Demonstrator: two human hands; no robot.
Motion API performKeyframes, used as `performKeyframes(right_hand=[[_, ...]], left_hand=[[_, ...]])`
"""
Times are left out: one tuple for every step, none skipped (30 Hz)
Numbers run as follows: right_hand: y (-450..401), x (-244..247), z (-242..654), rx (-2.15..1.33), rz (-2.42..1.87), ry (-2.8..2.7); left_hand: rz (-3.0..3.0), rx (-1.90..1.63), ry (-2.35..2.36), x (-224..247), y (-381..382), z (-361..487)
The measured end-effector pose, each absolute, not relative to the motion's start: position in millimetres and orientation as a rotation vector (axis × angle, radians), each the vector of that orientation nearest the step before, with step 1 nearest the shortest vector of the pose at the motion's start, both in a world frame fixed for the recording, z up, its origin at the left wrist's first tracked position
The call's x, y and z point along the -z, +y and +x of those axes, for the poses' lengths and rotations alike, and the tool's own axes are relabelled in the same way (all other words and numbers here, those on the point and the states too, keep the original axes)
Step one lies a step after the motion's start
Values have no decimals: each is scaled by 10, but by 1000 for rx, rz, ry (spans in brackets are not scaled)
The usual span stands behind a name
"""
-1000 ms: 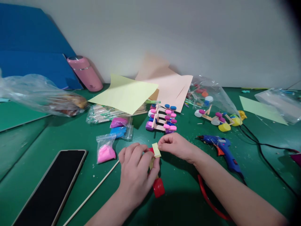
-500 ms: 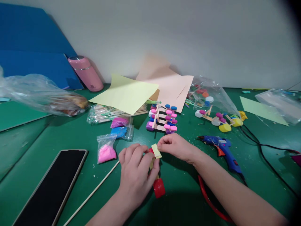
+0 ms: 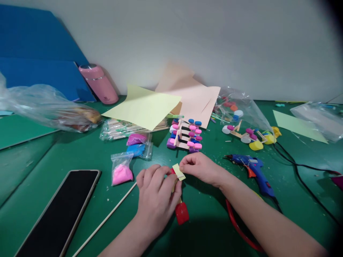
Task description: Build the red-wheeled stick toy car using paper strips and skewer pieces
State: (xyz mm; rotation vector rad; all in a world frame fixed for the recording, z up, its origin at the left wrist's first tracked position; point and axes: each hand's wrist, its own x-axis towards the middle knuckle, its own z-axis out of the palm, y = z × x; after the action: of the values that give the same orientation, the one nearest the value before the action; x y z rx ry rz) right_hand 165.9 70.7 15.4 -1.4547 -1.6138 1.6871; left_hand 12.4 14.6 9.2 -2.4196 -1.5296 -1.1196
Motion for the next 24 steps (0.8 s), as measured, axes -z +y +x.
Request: performKeyframes(right_hand=[[705,-149,1659,-1686,-1457,-1606],[703,-144,1657,-1684,-1459,-1598],[700,-140,1656,-1683,-1460,-1590],[698,-138,1654,-1682,-1462,-1583],[694,-137,1651,-1680,-1463,-1576],[690,-138,1648,-1679,-1466,-1569],[685,-140,1644,-1679,-1467,-1561],[680,-143,1641,-1680,-1469,-1553],[674,-147,1637,-1681,-1470,-1545],[668,-150,1634,-1681,-1470,-1536],[663,-152,1632,-1681,-1469,-1529],[657,-152,1631,-1679,-1469,-1522],[653,-150,1631,-1675,-1469,-1518],[649,-148,1632,-1671,-1469,-1514],[645,-145,1633,-1666,-1469,-1511],[642,-143,1634,-1662,-1469,-1509],[639,-142,1635,-1659,-1469,-1506],[636,-143,1635,-1656,-1470,-1503],[633,-145,1635,-1653,-1471,-1501],[630,-150,1634,-1651,-1475,-1499],[627,-155,1633,-1649,-1479,-1497],[624,-161,1632,-1646,-1485,-1496],[622,-166,1631,-1644,-1490,-1496],[621,-170,1630,-1642,-1495,-1497]], left_hand=[[-2417,1118,-1527,-93,146,126],[-2414,1119,-1521,-92,147,127],[-2416,1120,-1515,-91,148,128],[-2420,1121,-1509,-89,148,128],[-2423,1122,-1504,-86,149,127],[-2425,1124,-1499,-82,149,125],[-2424,1127,-1494,-77,149,122],[-2422,1129,-1492,-71,148,119],[-2418,1132,-1492,-64,148,115],[-2415,1134,-1493,-57,147,111],[-2414,1134,-1496,-49,146,108],[-2415,1131,-1499,-43,145,105],[-2415,1128,-1501,-37,144,103],[-2416,1126,-1500,-33,143,102],[-2415,1126,-1497,-30,142,102],[-2415,1127,-1492,-29,142,103],[-2413,1131,-1485,-28,141,105],[-2410,1135,-1480,-29,142,106],[-2406,1139,-1474,-29,142,108],[-2404,1141,-1469,-30,143,109],[-2401,1143,-1464,-31,143,109],[-2401,1143,-1461,-32,144,110],[-2401,1143,-1457,-33,144,110],[-2401,1144,-1454,-35,144,109]])
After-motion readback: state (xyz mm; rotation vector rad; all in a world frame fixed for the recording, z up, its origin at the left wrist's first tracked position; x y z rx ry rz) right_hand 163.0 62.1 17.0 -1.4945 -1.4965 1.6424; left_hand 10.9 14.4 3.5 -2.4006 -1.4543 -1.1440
